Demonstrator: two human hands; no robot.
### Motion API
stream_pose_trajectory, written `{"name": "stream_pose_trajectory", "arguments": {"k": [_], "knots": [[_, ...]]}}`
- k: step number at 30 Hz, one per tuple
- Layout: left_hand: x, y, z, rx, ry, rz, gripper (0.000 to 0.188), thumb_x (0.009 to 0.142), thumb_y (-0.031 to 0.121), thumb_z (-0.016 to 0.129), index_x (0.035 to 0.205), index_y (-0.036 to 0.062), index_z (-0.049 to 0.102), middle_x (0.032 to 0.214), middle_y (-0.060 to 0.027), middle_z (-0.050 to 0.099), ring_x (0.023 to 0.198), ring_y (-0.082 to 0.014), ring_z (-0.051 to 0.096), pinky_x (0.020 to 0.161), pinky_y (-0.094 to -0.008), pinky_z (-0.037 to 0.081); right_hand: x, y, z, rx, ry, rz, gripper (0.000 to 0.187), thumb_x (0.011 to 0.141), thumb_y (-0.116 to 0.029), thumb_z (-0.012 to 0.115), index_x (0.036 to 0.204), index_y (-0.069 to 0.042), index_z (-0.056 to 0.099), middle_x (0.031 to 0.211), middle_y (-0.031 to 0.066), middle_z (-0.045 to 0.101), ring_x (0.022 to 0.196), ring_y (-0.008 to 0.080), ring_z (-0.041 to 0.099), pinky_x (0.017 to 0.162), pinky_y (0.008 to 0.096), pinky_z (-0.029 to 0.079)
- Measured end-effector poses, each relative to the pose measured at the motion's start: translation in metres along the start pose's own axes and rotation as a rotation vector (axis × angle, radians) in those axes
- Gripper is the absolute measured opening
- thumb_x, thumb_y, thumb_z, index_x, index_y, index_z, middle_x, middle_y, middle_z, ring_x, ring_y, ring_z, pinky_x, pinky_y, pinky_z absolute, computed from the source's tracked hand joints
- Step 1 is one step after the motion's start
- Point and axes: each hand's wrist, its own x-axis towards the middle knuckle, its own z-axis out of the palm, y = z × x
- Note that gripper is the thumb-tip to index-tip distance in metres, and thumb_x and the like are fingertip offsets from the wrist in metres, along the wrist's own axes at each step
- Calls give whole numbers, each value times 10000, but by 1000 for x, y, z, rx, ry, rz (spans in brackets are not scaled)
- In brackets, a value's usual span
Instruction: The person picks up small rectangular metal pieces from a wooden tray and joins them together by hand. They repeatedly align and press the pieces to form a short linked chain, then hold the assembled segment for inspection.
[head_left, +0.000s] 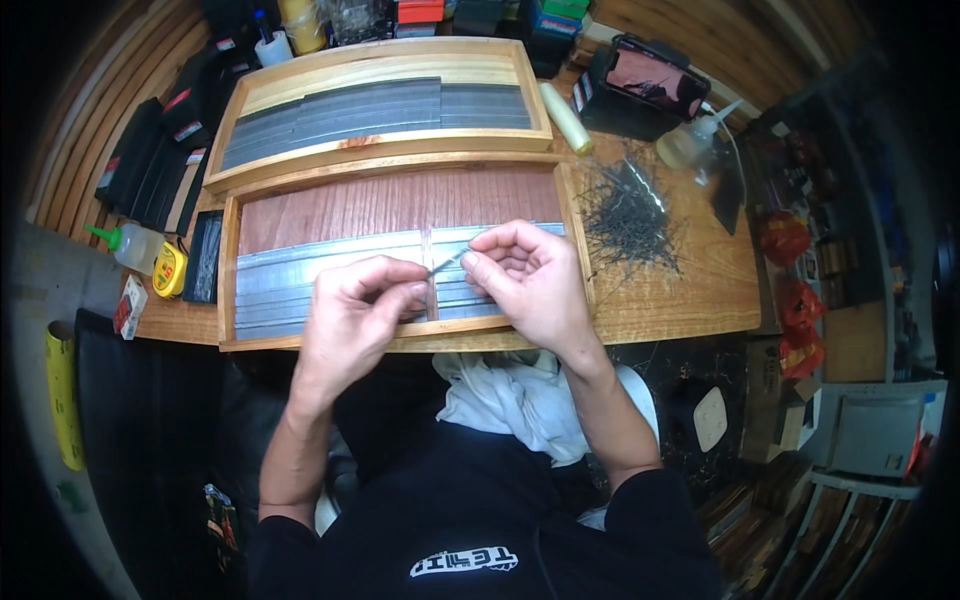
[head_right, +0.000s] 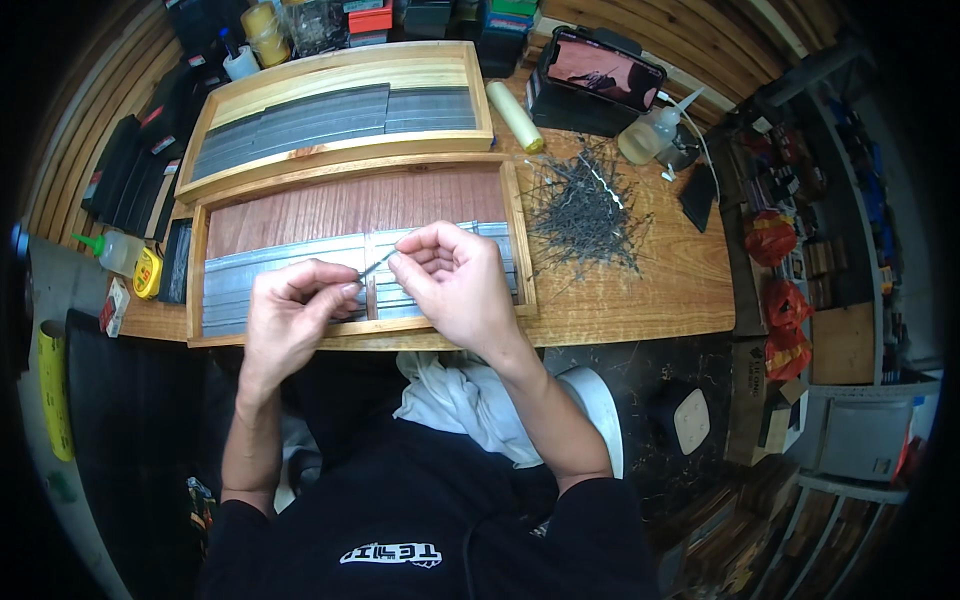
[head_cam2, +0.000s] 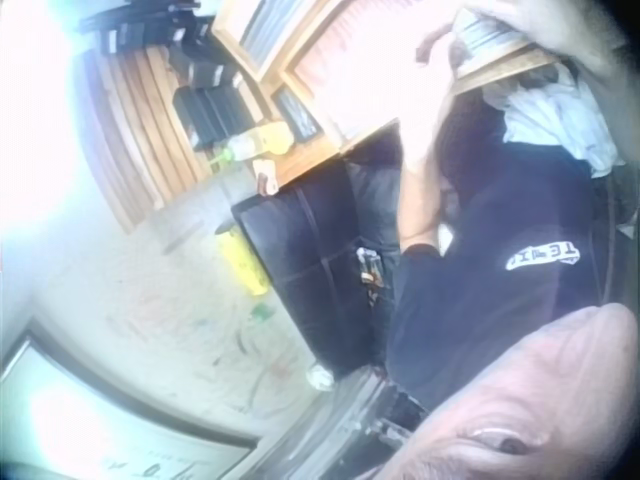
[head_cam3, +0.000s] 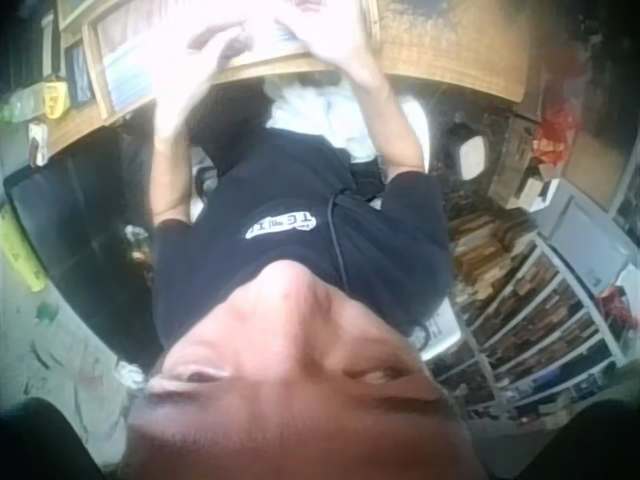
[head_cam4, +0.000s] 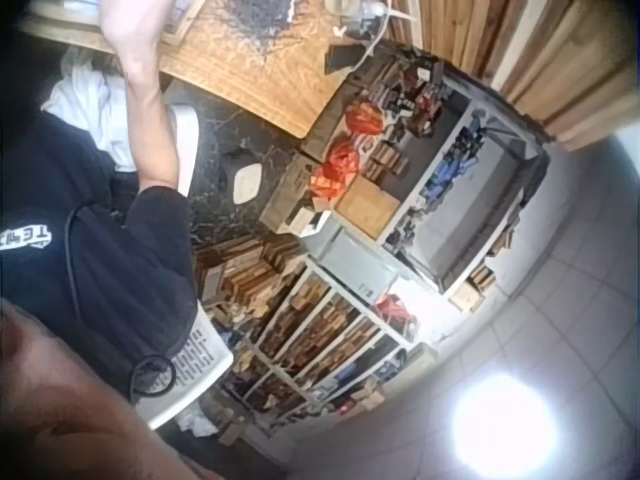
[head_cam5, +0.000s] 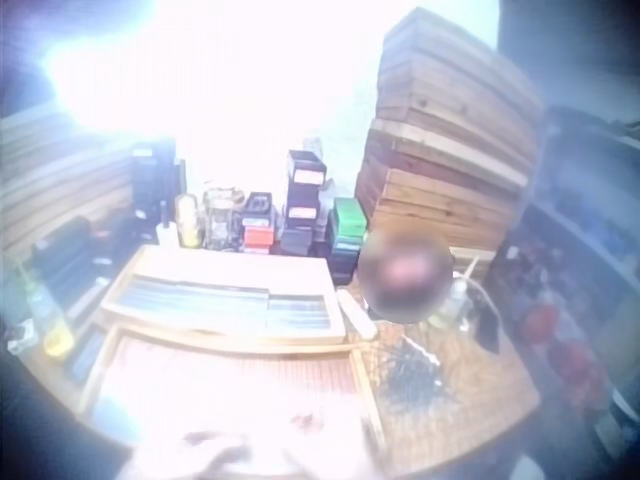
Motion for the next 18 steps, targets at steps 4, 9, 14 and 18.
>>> {"name": "stream_pose_trajectory", "arguments": {"k": [4,9,14,18], "knots": [[11,18,-37,412,-101,-54,106,932,-41,693,1007,-37,769,819,-90,755,704,-114,694,657,-256,581,-13,15,1,-152,159,-242,118,953,-23,728,1050,37,697,867,28,716,752,58,659,658,197,535],[26,20,-52,535,-231,-32,94,922,-43,682,976,-66,755,774,-102,736,686,-131,693,638,-285,568,-16,21,-6,-34,156,-241,106,977,1,708,1071,33,670,912,29,683,732,55,635,670,187,539],[30,24,-56,608,-305,-57,114,898,-63,688,985,-63,763,796,-125,753,703,-151,716,646,-295,577,-15,22,-7,-5,130,-207,108,986,-17,707,1074,31,667,911,27,681,730,51,631,666,184,534],[34,24,-51,604,-340,-59,125,874,-77,700,975,-59,770,815,-148,765,719,-178,737,655,-311,587,-15,20,-8,11,130,-193,107,986,-14,707,1065,48,670,892,28,692,752,47,631,676,191,519]]}}
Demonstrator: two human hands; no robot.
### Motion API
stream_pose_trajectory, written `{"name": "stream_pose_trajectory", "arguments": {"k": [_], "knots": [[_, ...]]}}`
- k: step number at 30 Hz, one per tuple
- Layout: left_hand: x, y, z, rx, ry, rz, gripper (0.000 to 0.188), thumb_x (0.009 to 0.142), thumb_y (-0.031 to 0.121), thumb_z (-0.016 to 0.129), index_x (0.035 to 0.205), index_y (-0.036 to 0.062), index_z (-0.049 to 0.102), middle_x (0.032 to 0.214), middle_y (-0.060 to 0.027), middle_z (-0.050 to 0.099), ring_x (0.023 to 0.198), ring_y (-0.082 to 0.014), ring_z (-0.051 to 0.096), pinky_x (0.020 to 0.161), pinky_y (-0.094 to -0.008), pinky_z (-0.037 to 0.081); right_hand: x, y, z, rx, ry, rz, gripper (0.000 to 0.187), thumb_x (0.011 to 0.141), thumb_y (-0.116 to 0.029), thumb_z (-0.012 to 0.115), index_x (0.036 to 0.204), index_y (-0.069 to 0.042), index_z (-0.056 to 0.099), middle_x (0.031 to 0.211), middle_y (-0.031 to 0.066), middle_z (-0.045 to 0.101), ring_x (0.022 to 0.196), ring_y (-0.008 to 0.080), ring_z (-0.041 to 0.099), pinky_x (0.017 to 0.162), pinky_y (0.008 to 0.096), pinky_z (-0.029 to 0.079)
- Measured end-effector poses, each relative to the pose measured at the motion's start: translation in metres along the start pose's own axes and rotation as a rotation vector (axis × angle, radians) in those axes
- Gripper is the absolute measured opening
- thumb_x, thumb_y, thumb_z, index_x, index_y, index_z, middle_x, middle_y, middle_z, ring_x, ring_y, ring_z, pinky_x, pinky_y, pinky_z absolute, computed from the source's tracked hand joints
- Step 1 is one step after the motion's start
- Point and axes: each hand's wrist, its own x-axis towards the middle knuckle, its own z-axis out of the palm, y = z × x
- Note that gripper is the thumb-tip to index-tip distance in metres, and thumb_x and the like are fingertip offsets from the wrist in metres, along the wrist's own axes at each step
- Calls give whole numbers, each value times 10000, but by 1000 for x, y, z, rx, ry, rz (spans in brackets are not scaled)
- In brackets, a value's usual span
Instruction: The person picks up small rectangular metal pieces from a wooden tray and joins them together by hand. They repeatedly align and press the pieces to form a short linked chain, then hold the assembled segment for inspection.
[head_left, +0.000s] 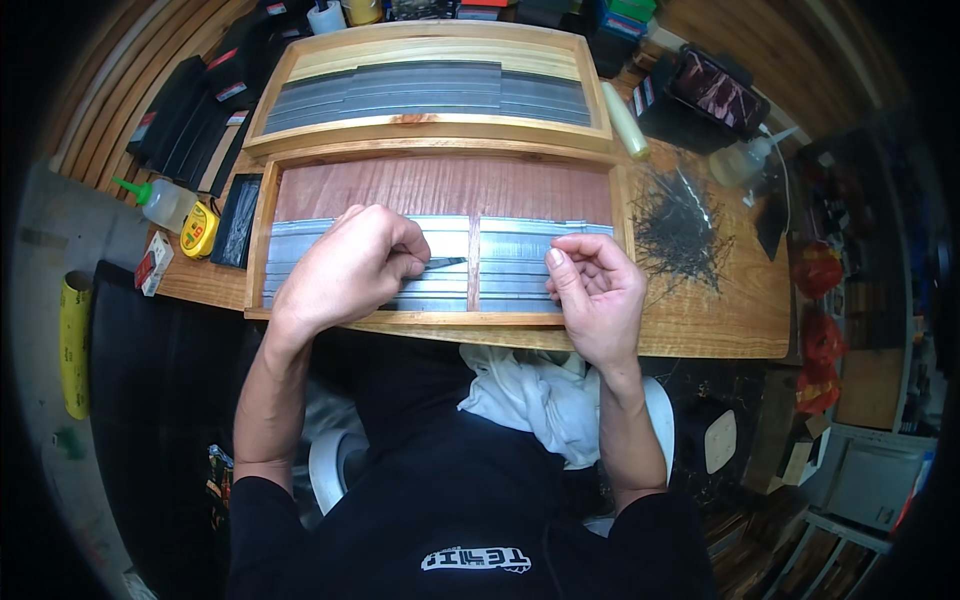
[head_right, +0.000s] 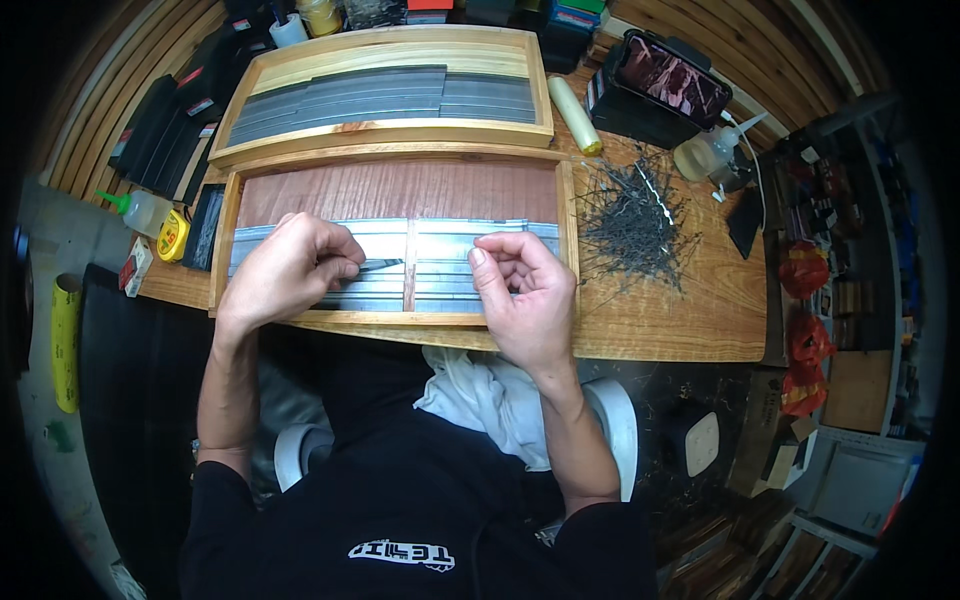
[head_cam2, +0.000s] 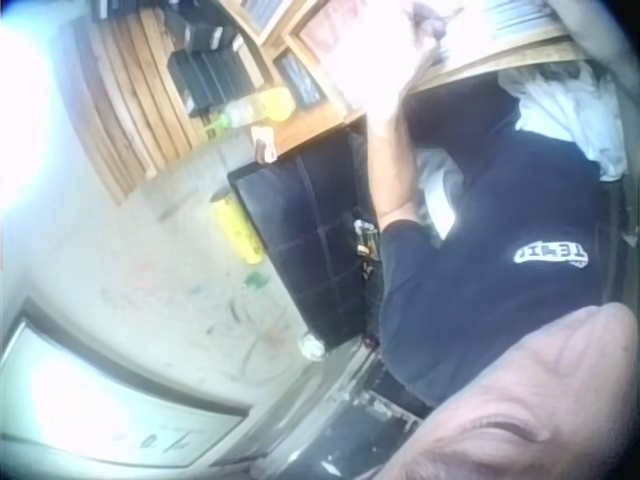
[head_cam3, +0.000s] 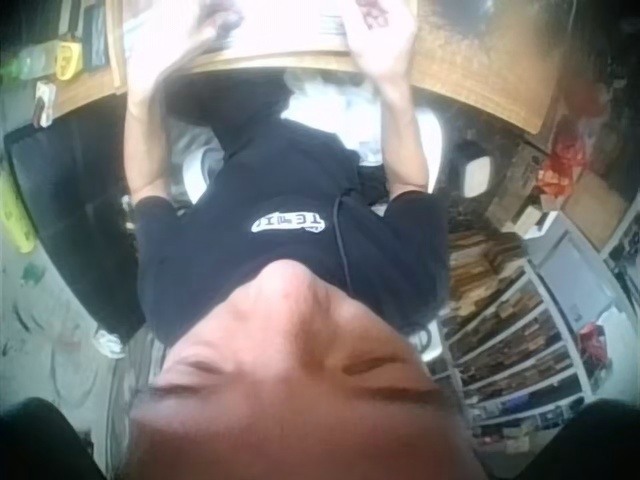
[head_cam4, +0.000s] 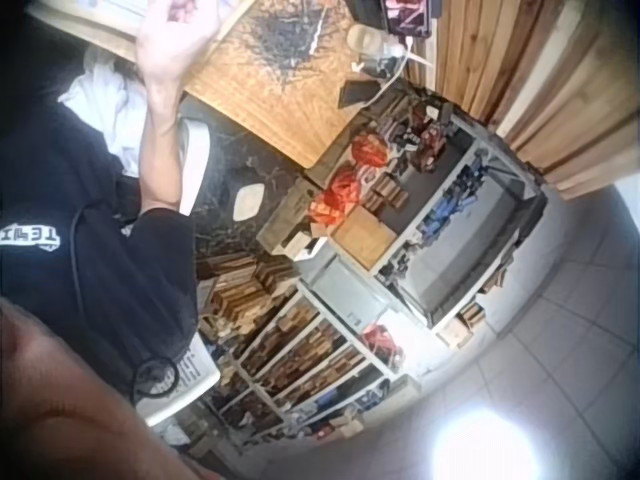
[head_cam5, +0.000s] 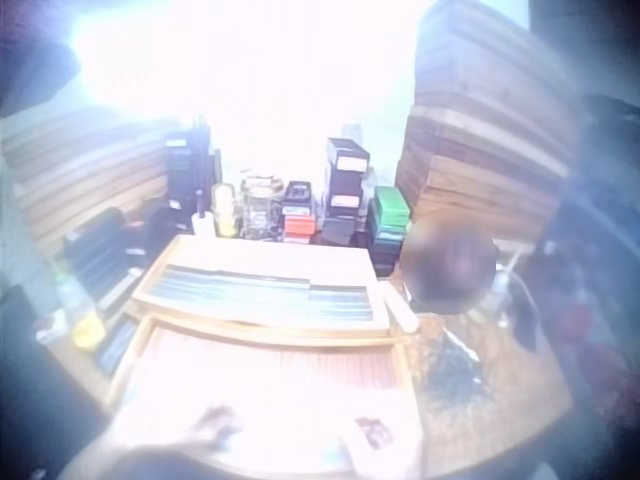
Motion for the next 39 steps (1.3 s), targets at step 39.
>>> {"name": "stream_pose_trajectory", "arguments": {"k": [39], "knots": [[-40,10,34,-418,439,57,230,965,-14,689,1189,-63,705,943,-158,777,871,-194,768,783,-303,627,35,-57,-6,-34,-287,172,172,973,-68,726,1094,51,756,938,147,785,800,133,750,658,221,618]]}}
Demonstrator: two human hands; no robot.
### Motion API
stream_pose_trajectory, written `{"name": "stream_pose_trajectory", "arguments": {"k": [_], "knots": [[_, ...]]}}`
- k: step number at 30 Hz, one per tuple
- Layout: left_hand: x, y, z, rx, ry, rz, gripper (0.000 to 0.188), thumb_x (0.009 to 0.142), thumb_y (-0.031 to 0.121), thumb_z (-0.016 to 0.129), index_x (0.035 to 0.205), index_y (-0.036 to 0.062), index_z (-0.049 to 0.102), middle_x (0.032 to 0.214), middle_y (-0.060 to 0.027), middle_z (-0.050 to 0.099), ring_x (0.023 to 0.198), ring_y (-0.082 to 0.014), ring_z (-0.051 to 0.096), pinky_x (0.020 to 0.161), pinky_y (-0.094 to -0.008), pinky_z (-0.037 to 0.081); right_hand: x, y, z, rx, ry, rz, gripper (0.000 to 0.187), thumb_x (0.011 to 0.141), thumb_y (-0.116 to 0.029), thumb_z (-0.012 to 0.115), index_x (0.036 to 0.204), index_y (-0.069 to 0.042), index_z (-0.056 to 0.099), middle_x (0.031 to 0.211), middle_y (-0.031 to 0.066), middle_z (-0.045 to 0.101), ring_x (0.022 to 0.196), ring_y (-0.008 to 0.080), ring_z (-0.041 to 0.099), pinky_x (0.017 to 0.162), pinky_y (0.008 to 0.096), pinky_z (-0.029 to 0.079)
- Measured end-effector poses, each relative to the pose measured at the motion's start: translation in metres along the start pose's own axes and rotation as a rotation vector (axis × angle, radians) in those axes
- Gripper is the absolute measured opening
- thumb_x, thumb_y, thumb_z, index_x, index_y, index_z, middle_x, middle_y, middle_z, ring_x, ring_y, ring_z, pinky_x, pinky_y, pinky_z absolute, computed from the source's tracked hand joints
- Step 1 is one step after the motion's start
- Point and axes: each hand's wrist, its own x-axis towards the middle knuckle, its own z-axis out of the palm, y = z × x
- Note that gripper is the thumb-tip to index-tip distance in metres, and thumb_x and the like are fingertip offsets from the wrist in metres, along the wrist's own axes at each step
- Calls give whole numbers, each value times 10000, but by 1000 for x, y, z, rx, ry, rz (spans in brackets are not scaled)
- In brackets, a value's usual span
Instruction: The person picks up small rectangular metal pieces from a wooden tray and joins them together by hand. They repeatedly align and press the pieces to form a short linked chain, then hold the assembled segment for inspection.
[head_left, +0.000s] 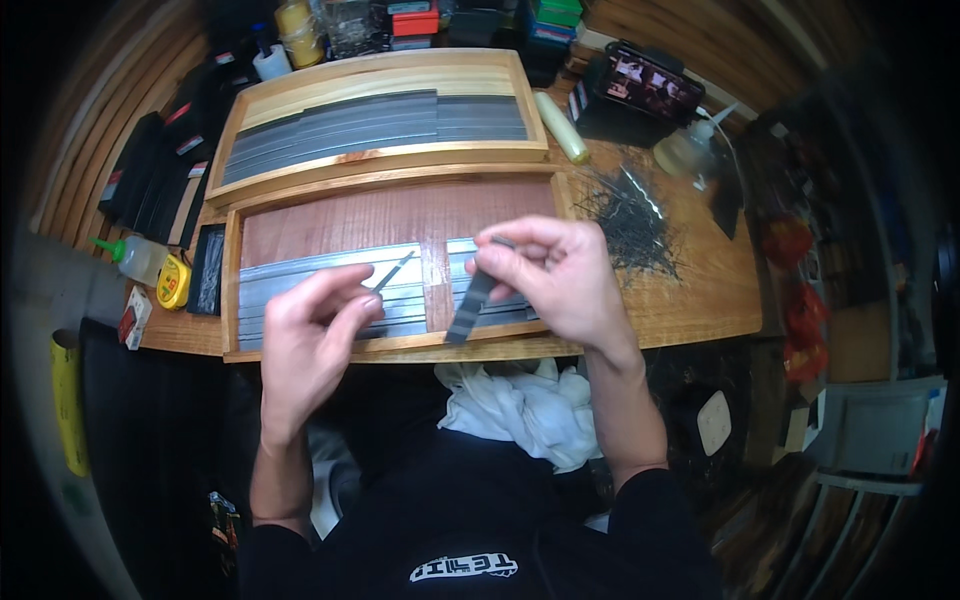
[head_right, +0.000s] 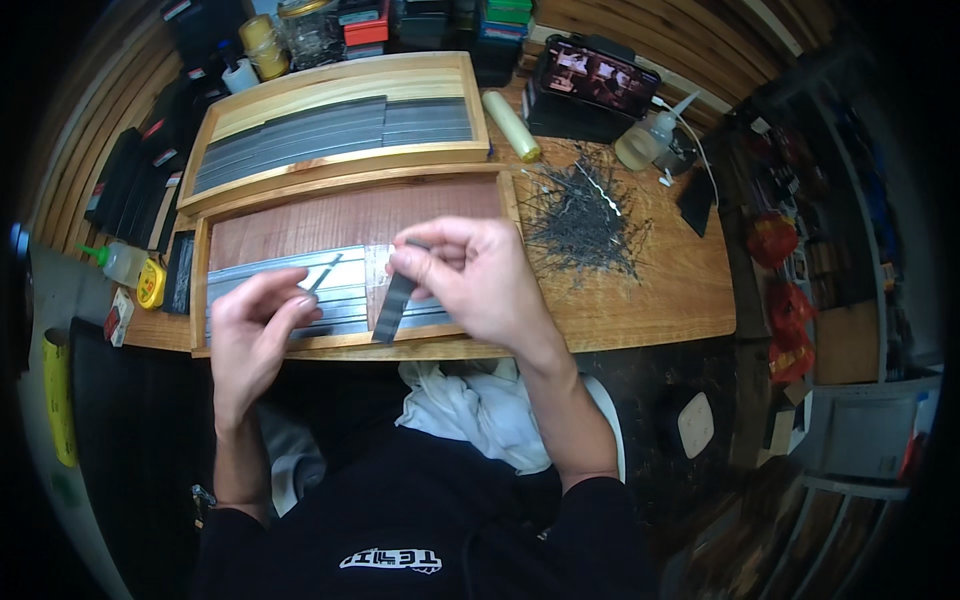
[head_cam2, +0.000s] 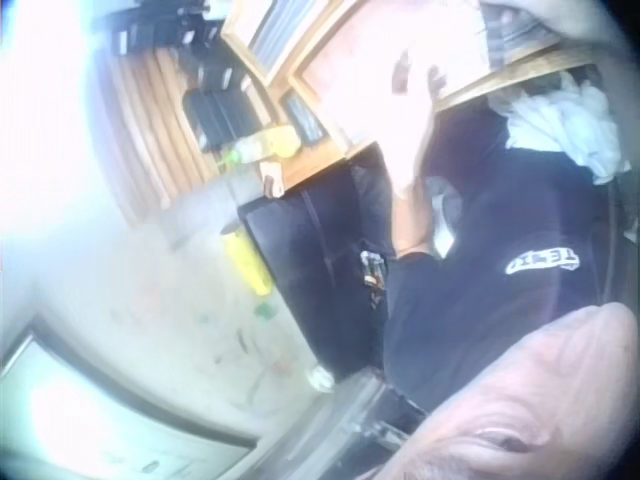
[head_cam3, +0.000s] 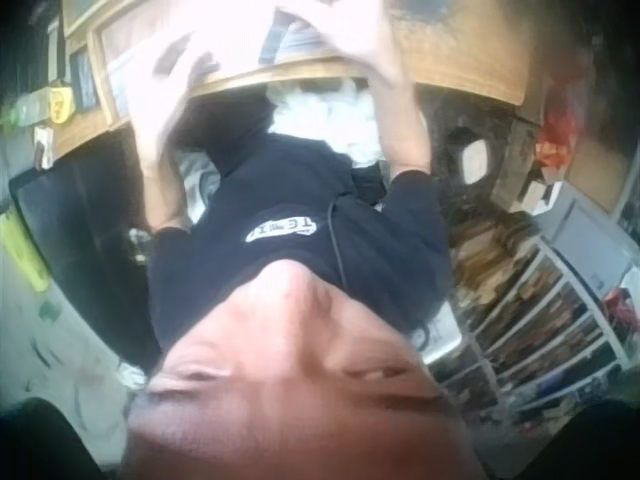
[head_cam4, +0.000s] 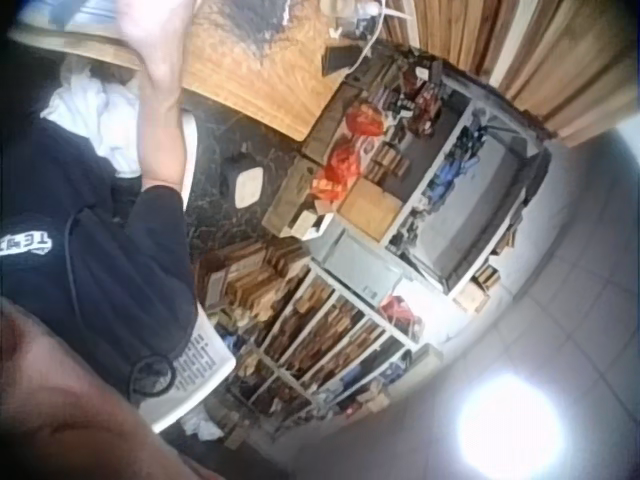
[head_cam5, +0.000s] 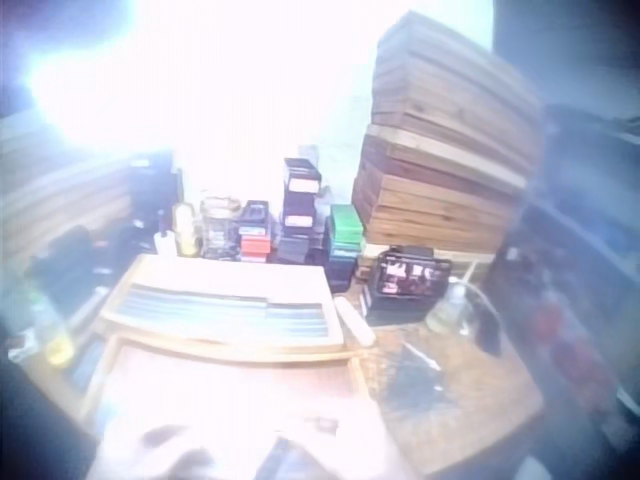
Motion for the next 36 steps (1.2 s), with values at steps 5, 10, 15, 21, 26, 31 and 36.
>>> {"name": "stream_pose_trajectory", "arguments": {"k": [5,10,15,21,26,31,36], "knots": [[-58,6,50,-417,-7,-204,200,926,-68,730,1124,-93,717,975,-169,774,883,-199,772,782,-283,634,-62,23,14,121,-59,122,246,965,-64,740,1165,78,721,999,193,781,822,172,769,651,238,641],[-95,-8,73,-407,-93,-288,174,932,-71,729,1105,-72,735,967,-117,758,905,-146,751,771,-233,604,-96,56,27,252,17,288,262,974,-46,728,1203,81,707,1021,151,780,886,153,757,732,242,632],[-103,-20,75,-373,-293,-393,239,923,-46,753,1135,-62,644,984,-127,762,918,-159,756,790,-250,612,-113,77,35,220,39,375,223,958,-24,741,1160,70,727,991,129,780,879,136,751,744,250,624],[-103,-44,80,-639,-459,-659,552,909,-123,718,1362,-37,413,1031,-198,761,977,-220,761,869,-325,625,-118,90,35,190,-51,415,220,949,-53,761,1141,54,743,931,108,783,838,107,731,726,234,594],[-99,-50,87,-652,-492,-654,531,941,-78,706,1405,-72,448,1013,-185,778,956,-218,768,855,-311,614,-117,104,43,182,16,368,244,961,-63,752,1172,56,730,951,98,780,838,90,714,710,231,578],[-79,-49,83,-688,-429,-753,414,935,-80,709,1317,-75,546,1016,-186,778,920,-233,778,789,-308,638,-119,118,48,345,35,285,239,985,-65,728,1186,61,701,993,80,748,866,93,695,748,243,579],[-75,-50,80,-675,-445,-759,403,926,-85,715,1303,-52,577,1037,-189,776,919,-237,780,757,-310,653,-117,131,51,320,29,351,215,987,-40,716,1179,55,693,976,62,728,832,67,676,725,228,572]]}}
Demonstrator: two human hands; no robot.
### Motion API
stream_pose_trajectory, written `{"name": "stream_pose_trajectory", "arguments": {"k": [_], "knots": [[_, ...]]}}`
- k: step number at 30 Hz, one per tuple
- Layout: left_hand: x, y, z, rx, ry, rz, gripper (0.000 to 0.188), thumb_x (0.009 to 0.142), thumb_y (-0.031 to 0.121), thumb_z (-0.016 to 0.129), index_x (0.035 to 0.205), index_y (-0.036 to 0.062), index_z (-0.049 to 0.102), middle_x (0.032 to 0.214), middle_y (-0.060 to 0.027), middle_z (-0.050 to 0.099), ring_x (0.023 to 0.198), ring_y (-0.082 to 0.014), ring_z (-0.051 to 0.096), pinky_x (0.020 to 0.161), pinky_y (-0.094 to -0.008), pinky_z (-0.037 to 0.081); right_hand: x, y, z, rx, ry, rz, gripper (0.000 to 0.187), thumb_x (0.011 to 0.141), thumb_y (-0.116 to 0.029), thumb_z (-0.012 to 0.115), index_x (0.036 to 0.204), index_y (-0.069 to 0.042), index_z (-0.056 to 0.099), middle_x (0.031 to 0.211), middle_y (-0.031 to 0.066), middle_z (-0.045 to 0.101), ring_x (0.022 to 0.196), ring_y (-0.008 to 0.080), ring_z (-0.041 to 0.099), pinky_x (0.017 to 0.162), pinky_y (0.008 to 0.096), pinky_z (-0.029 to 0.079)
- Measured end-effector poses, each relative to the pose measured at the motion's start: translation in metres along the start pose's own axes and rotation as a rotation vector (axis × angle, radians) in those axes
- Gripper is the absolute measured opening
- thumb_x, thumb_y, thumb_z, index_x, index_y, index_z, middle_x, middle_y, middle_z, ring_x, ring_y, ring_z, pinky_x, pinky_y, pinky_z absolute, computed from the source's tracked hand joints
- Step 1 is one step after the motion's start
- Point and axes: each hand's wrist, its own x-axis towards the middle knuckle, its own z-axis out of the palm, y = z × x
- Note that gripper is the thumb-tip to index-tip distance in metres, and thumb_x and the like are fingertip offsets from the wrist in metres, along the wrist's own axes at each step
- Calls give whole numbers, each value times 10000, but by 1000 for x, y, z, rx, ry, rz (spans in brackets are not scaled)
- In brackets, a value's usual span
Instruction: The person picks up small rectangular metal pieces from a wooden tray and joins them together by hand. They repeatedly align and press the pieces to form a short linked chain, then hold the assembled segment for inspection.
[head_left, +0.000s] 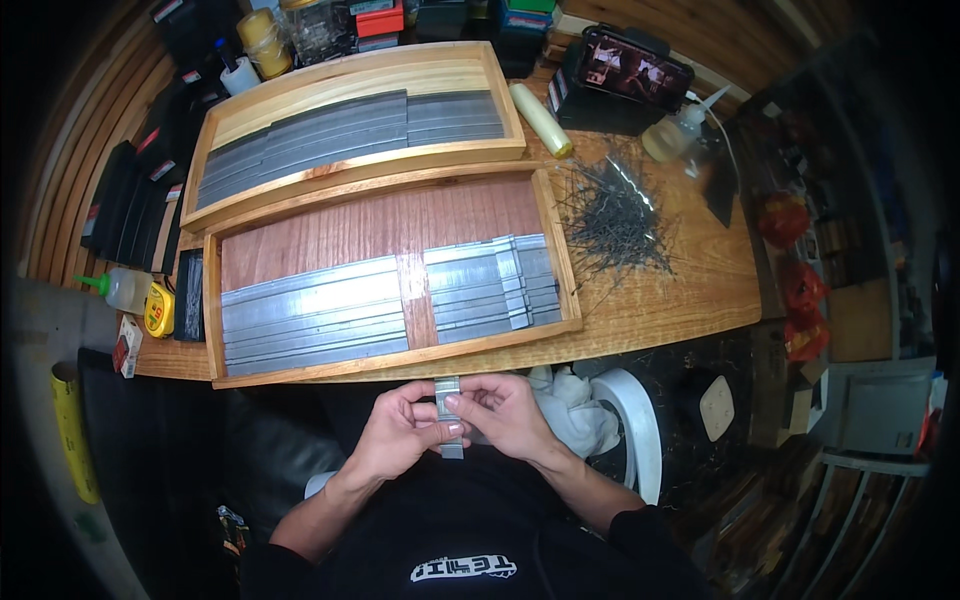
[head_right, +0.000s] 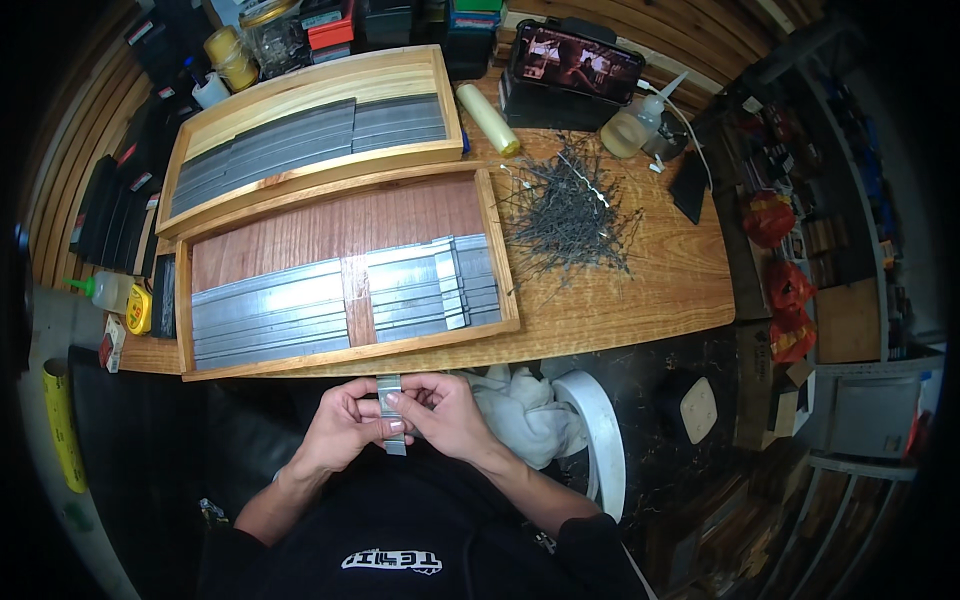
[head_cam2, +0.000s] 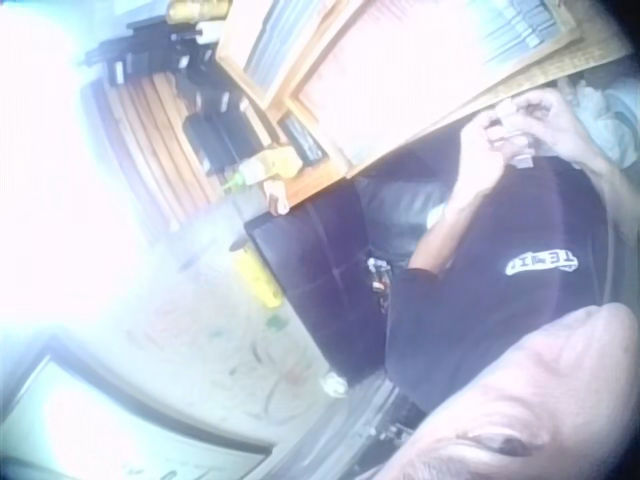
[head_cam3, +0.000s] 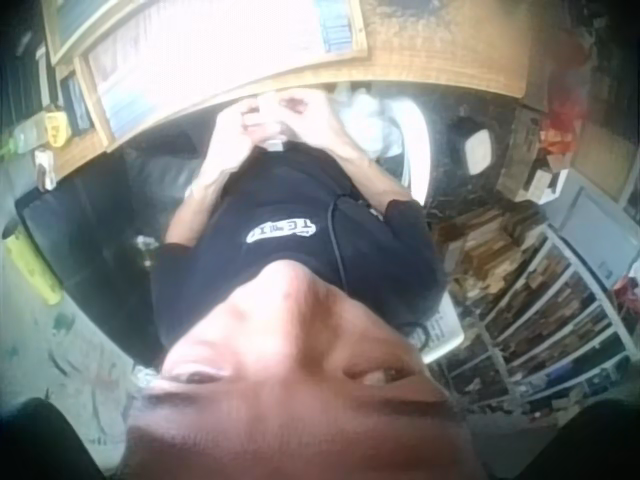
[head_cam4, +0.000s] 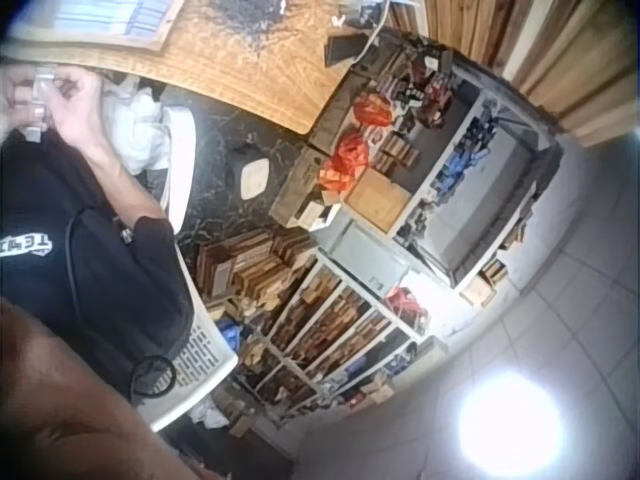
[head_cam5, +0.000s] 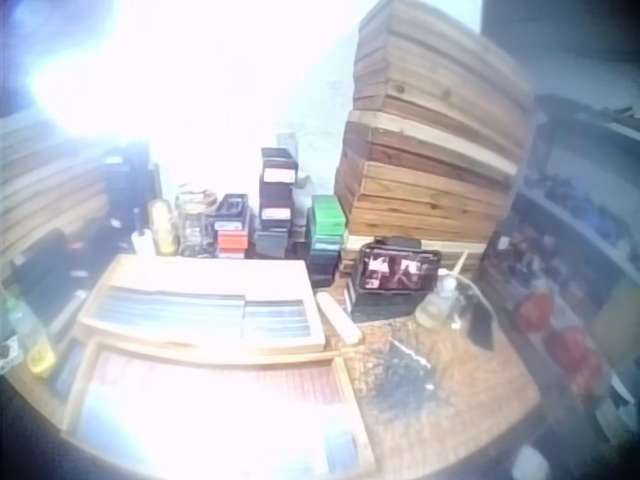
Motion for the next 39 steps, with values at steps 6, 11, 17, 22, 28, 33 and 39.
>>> {"name": "stream_pose_trajectory", "arguments": {"k": [6,11,17,22,28,33,39], "knots": [[-6,-6,3,4,-43,81,369,958,-62,695,1309,-43,581,1037,-127,773,932,-176,759,803,-282,621,-5,6,4,58,49,-5,207,973,-18,724,1167,48,695,989,54,722,840,57,669,727,209,552],[-12,-27,2,28,-76,45,333,960,-81,683,1281,-44,604,1096,-140,759,959,-200,759,839,-316,637,-6,0,0,80,34,-33,175,969,-15,697,1127,58,713,917,25,716,754,28,626,663,189,523],[-13,-22,9,-28,-119,-2,337,972,-46,690,1296,-24,597,1074,-128,765,964,-200,763,774,-280,627,-8,-3,-6,112,18,71,157,996,-43,670,1110,52,719,924,23,719,789,44,647,693,210,538],[-12,-21,9,2,-122,4,307,979,-39,684,1277,-29,608,1070,-122,765,966,-197,763,775,-274,623,-6,1,-4,124,45,64,164,996,-81,705,1098,45,734,911,12,717,765,26,622,658,197,510],[-8,-36,9,28,-80,94,285,977,-63,676,1255,-43,616,1061,-119,762,943,-187,757,817,-291,623,-2,12,-4,-23,13,-74,174,970,-97,754,1092,25,762,798,-25,691,676,-7,547,568,176,437],[-6,-31,7,52,-63,71,243,1018,20,655,1252,-45,637,1027,-125,771,905,-176,757,785,-264,606,-2,12,3,1,67,-70,159,972,-103,749,1049,34,768,728,-13,685,598,8,562,514,191,433],[-2,-14,3,90,-62,-53,206,1051,153,650,1155,-14,710,1002,-98,787,879,-144,758,720,-236,590,1,6,7,-139,102,-88,174,994,-135,723,1019,31,771,681,-4,677,571,19,580,493,200,440]]}}
